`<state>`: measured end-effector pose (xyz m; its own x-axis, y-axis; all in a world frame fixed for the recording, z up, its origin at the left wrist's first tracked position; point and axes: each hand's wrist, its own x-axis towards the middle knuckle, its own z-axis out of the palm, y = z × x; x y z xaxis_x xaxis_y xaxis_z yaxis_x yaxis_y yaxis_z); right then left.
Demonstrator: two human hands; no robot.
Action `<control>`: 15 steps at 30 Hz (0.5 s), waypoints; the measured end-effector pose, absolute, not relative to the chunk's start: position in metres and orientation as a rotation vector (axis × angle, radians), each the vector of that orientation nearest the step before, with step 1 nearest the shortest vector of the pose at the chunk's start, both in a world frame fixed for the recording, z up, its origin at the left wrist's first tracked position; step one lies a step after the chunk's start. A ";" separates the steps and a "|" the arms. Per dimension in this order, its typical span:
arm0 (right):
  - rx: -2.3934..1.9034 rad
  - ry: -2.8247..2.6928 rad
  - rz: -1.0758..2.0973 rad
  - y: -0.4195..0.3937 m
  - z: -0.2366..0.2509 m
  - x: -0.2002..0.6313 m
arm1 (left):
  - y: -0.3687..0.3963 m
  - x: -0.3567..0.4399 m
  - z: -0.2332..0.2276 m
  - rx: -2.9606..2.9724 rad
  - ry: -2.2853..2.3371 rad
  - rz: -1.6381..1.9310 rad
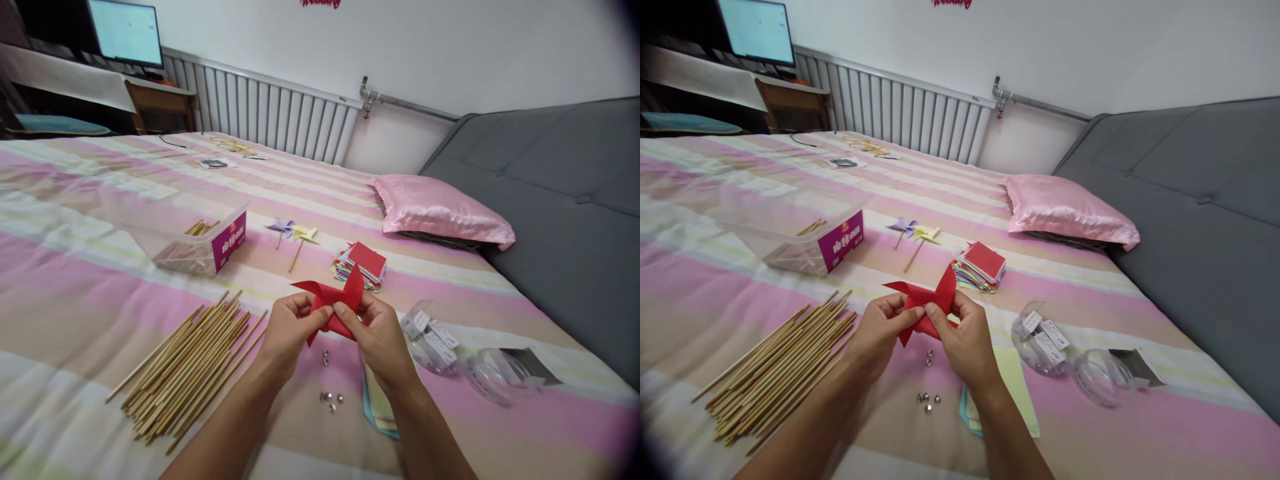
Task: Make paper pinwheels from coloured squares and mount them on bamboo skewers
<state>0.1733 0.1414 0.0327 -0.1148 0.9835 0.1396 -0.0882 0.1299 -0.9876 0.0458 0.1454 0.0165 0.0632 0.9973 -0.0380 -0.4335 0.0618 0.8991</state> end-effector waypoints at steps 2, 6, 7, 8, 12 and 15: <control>-0.943 -1.215 1.378 0.144 0.032 0.176 | 0.146 0.044 0.015 0.842 0.849 1.285; -0.927 -1.117 1.532 0.146 0.033 0.183 | 0.148 0.041 0.017 0.859 0.897 1.275; -0.943 -1.143 1.517 0.147 0.033 0.184 | 0.148 0.041 0.018 0.885 0.921 1.278; -0.969 -1.182 1.483 0.147 0.033 0.185 | 0.148 0.042 0.018 0.918 0.947 1.285; -1.107 -1.284 1.302 0.148 0.026 0.184 | 0.149 0.044 0.015 1.049 1.044 1.285; -1.137 -1.291 1.261 0.149 0.021 0.183 | 0.149 0.044 0.013 1.102 1.061 1.261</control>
